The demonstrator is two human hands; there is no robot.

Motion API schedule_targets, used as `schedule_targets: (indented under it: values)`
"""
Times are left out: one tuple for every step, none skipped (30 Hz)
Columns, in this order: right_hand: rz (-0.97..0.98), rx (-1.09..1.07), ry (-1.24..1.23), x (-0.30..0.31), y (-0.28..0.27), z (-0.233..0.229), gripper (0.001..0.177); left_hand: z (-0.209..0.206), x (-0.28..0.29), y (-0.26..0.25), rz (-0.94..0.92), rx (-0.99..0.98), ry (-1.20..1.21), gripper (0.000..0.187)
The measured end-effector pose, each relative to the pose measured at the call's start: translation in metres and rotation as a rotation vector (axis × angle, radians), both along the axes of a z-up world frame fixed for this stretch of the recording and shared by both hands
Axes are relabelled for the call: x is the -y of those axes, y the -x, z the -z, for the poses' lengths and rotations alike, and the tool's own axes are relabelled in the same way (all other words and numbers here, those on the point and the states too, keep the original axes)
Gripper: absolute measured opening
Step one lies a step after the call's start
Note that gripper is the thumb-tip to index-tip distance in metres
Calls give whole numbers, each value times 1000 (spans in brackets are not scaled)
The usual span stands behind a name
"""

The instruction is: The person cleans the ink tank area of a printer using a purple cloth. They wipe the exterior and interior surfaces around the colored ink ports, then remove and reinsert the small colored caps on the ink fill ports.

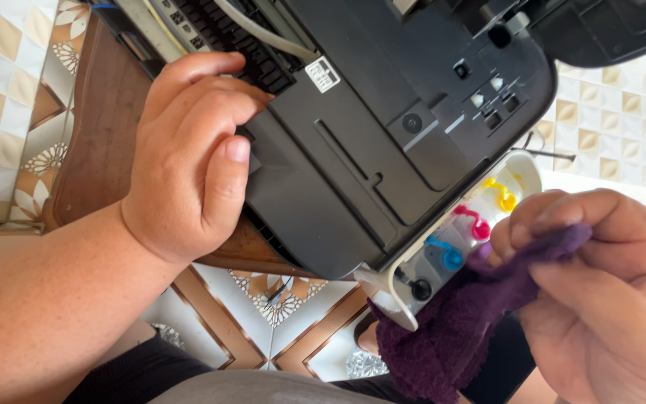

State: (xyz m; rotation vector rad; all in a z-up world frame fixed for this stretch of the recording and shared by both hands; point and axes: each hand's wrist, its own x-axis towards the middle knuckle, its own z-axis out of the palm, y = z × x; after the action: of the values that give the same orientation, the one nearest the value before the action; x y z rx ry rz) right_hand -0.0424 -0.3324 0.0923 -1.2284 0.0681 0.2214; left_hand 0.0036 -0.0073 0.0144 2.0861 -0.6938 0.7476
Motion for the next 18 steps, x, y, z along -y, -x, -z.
schedule_targets:
  values:
    - [8, -3, 30, -1, 2, 1, 20, 0, 0, 1, -4, -4, -4, 32]
    - [14, -37, 59, -1, 4, 0, 23, 1, -1, 2, -7, -8, -8, 31]
    - [20, -70, 90, 0, 5, 1, 25, 1, -1, 2, -10, -9, -9, 31]
    - [20, -37, 98, -1, 6, 3, 24, 2, -1, 2, -8, -9, -8, 31]
    - [21, -5, 107, -1, 7, 6, 24, 2, -1, 2, -5, -9, -7, 31]
    - [22, 28, 115, -1, 8, 8, 23, 2, -1, 1, -3, -10, -5, 31]
    - [23, 93, 187, 0, 9, 10, 22, 2, -1, 1, -1, -8, -5, 31]
    - [25, 159, 258, 0, 11, 12, 21, 2, -1, 1, 1, -7, -4, 31]
    - [27, 224, 327, 0, 12, 14, 20, 2, -2, 1, 3, -7, -5, 31]
    - [40, 298, 448, -1, 14, 16, 17, 3, -2, 1, 2, -3, -3, 31]
    - [52, 370, 566, -3, 17, 17, 14, 4, -2, 1, 1, -1, -3, 31]
    - [65, 387, 618, -4, 17, 17, 12, 5, -2, 1, 0, 0, -3, 31]
    - [77, 395, 669, -7, 19, 18, 11, 7, -4, 2, -1, -1, -9, 32]
    - [90, 350, 655, -10, 20, 17, 10, 8, -5, 2, 0, -2, -16, 32]
    - [103, 317, 717, -14, 21, 16, 11, 9, -6, 3, 1, -6, -19, 32]
    - [114, 282, 779, -19, 21, 14, 11, 10, -6, 3, 2, -9, -21, 32]
    - [125, 259, 914, -23, 24, 9, 13, 11, -6, 3, 4, -15, -19, 31]
    - [111, 256, 979, -27, 23, 6, 15, 11, -7, 3, 5, -16, -18, 31]
